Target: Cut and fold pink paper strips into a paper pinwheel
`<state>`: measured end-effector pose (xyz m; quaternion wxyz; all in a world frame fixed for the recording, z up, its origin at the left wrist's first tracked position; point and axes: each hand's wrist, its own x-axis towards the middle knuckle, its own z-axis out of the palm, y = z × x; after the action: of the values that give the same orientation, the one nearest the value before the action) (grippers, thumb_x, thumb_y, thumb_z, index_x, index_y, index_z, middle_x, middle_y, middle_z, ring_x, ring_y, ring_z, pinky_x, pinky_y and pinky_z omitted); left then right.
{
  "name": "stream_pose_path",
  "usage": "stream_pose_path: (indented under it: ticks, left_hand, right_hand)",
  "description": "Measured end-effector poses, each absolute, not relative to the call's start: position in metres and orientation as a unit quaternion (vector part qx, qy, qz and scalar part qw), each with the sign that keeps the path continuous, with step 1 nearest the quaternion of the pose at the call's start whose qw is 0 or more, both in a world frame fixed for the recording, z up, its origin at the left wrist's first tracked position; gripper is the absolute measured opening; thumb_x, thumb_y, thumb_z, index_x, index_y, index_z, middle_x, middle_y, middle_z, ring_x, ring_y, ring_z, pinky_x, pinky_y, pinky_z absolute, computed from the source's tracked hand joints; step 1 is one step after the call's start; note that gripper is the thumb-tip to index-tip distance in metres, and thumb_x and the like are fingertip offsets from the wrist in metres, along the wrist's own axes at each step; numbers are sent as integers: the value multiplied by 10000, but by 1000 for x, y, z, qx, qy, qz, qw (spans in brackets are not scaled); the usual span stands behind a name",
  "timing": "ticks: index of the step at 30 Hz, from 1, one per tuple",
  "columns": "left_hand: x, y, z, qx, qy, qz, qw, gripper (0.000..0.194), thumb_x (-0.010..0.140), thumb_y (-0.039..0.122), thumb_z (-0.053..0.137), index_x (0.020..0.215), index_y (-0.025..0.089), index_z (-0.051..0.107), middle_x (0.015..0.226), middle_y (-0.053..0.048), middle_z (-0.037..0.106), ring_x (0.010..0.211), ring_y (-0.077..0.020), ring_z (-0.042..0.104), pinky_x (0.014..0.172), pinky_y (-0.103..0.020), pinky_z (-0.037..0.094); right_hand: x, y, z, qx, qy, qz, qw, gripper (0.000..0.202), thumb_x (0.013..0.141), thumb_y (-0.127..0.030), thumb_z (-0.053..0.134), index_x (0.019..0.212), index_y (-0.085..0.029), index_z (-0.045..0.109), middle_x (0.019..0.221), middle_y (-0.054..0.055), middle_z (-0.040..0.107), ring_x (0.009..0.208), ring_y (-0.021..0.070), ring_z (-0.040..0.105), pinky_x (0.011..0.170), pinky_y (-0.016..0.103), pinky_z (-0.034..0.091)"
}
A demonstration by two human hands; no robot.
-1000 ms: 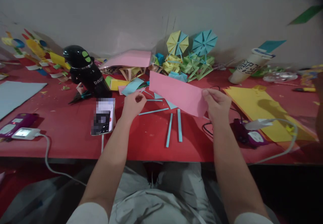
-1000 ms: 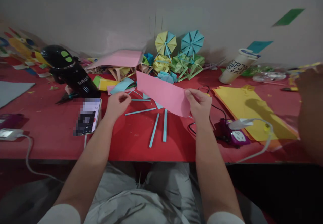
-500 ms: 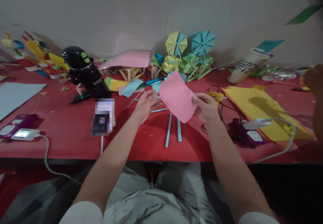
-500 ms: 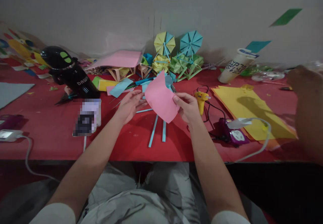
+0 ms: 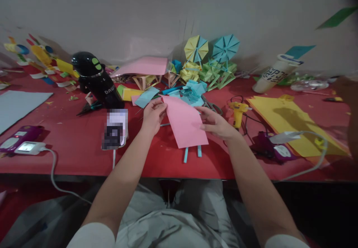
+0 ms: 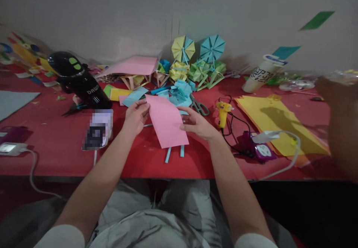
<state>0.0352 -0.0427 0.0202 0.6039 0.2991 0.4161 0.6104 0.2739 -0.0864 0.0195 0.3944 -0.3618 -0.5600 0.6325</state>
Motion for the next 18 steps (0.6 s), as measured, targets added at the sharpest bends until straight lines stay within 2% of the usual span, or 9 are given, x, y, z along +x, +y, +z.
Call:
stream_pose_path:
  ticks: [2,5,10,14,18]
  left_hand:
    - [35,-42,20,297,416,610,605,336,596,167,787,846,182,562,722,37,629,664,-102,621,668,-253,510]
    - [35,-42,18,304,405,612,608,344,579,180,805,821,171,560,721,34,632,648,-94,607,634,-236,487]
    - [34,-47,21,318,399,595,620,433,538,275,866,808,175,542,680,60,576,596,-76,556,571,-214,444]
    - [33,-49,22,360,396,574,620,460,543,356,883,778,187,526,634,76,525,552,-67,500,553,-213,415]
    - [32,-47,20,407,395,548,615,448,545,395,882,739,184,539,661,59,550,600,-76,511,596,-215,421]
  right_hand:
    - [274,-85,17,-362,-546,634,411,765,699,-318,833,1375,-316,474,1180,55,664,960,174,664,774,301,566]
    - [272,-85,16,-363,-547,630,414,719,721,-340,818,1374,-311,519,1293,72,630,972,173,663,767,302,571]
    - [262,-89,19,-370,-578,609,398,565,758,-371,799,1286,-244,646,1369,91,611,1182,235,606,983,402,504]
    - [255,-91,21,-364,-597,604,382,525,780,-433,771,1261,-246,674,1307,78,660,1181,259,610,979,415,505]
    - [251,-93,22,-357,-629,603,337,530,805,-491,735,1250,-209,683,1091,74,734,982,217,669,822,337,544]
